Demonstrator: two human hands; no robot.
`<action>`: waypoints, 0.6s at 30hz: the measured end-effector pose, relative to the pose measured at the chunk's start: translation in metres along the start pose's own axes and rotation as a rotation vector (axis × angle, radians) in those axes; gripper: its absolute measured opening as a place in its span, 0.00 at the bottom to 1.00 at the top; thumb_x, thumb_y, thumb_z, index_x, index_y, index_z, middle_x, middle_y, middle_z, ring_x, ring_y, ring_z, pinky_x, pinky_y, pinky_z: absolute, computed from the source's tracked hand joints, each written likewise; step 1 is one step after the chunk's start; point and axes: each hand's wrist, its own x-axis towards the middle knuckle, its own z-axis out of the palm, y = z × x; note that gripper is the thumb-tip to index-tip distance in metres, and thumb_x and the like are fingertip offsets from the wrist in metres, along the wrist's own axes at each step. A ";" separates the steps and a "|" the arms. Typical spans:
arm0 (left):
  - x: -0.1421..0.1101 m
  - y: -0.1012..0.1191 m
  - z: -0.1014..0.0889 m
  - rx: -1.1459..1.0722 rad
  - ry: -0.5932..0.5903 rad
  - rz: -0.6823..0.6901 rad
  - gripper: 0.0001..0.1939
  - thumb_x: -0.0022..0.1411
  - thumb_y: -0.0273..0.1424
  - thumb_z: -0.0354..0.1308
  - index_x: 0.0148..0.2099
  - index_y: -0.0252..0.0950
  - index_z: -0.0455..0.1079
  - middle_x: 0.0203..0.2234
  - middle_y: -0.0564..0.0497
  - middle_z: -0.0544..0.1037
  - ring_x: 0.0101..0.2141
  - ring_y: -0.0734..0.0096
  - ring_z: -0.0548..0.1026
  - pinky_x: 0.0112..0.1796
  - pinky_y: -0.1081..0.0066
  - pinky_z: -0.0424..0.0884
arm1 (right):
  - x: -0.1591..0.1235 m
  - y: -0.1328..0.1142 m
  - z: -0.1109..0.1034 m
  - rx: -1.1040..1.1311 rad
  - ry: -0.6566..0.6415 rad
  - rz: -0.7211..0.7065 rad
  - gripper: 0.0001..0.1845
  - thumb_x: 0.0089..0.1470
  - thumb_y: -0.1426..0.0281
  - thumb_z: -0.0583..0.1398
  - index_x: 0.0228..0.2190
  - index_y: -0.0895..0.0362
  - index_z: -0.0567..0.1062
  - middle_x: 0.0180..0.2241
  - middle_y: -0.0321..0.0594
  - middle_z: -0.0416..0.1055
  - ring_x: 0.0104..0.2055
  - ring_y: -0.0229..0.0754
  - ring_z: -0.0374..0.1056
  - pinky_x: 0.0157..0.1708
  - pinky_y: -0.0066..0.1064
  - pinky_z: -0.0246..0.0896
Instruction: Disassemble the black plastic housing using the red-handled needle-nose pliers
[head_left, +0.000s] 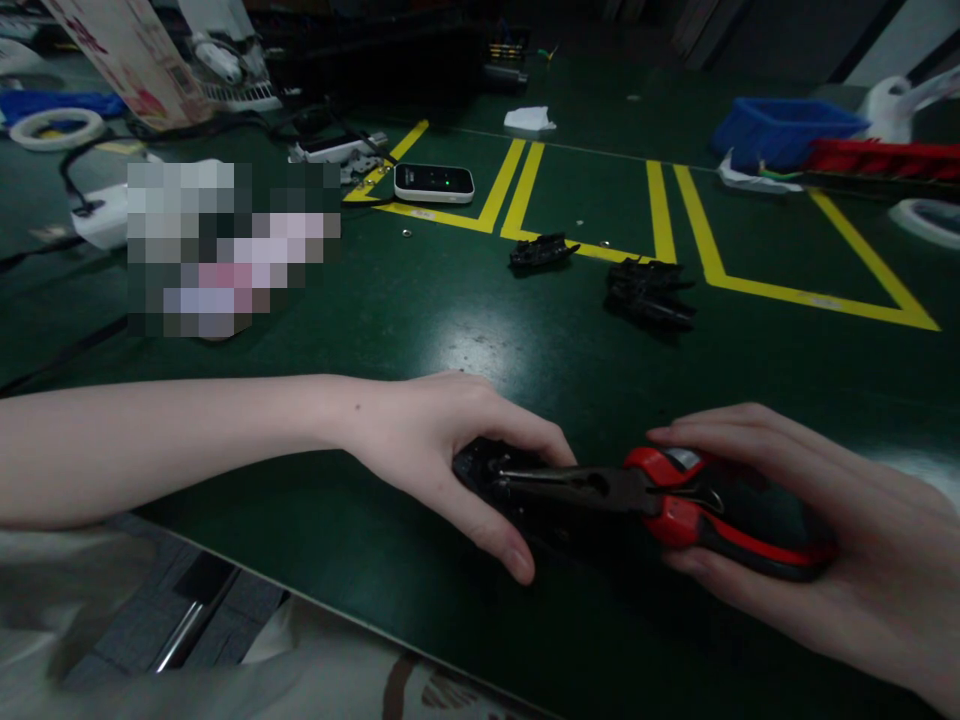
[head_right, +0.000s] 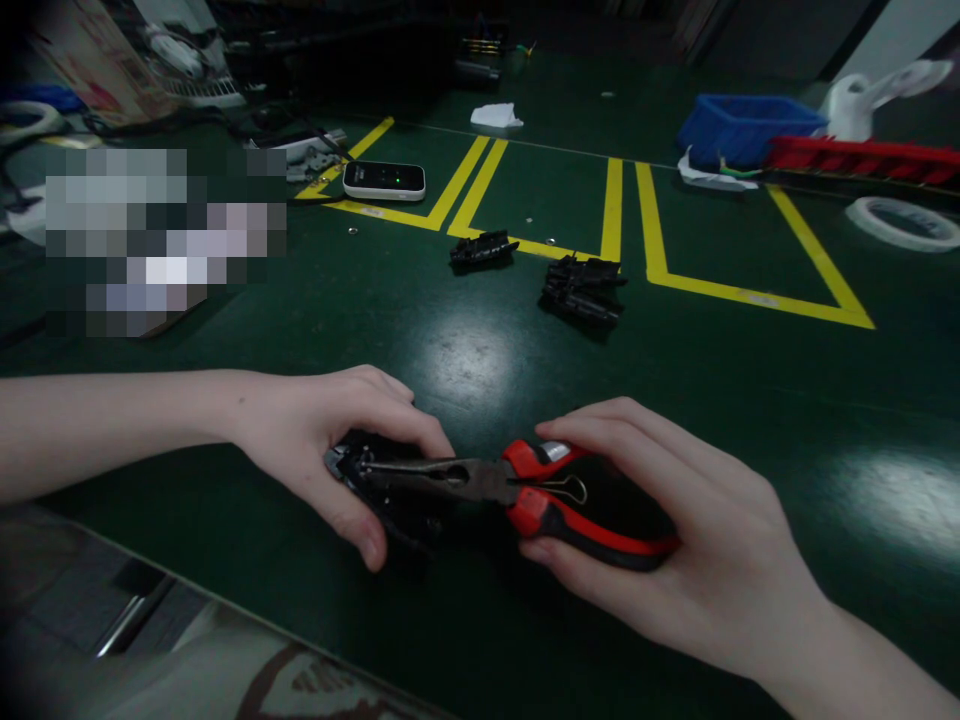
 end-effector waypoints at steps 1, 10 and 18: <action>0.000 0.000 0.000 -0.006 0.001 -0.004 0.25 0.57 0.39 0.77 0.54 0.42 0.77 0.37 0.53 0.85 0.34 0.67 0.80 0.35 0.72 0.70 | 0.001 0.000 0.000 -0.001 -0.002 0.002 0.26 0.57 0.52 0.66 0.53 0.46 0.73 0.43 0.39 0.79 0.37 0.45 0.79 0.27 0.32 0.72; 0.002 0.002 0.000 -0.006 0.017 0.011 0.23 0.60 0.36 0.74 0.55 0.37 0.76 0.37 0.51 0.84 0.36 0.69 0.81 0.34 0.75 0.71 | -0.001 -0.003 -0.002 -0.030 -0.005 0.010 0.23 0.61 0.50 0.63 0.52 0.47 0.71 0.43 0.39 0.78 0.36 0.45 0.78 0.26 0.33 0.71; 0.004 0.007 0.001 -0.062 0.071 -0.058 0.21 0.61 0.36 0.73 0.54 0.35 0.76 0.39 0.50 0.84 0.36 0.70 0.81 0.35 0.78 0.73 | -0.002 -0.007 0.000 -0.091 0.047 0.045 0.22 0.60 0.52 0.63 0.52 0.47 0.73 0.42 0.39 0.79 0.34 0.46 0.77 0.31 0.37 0.74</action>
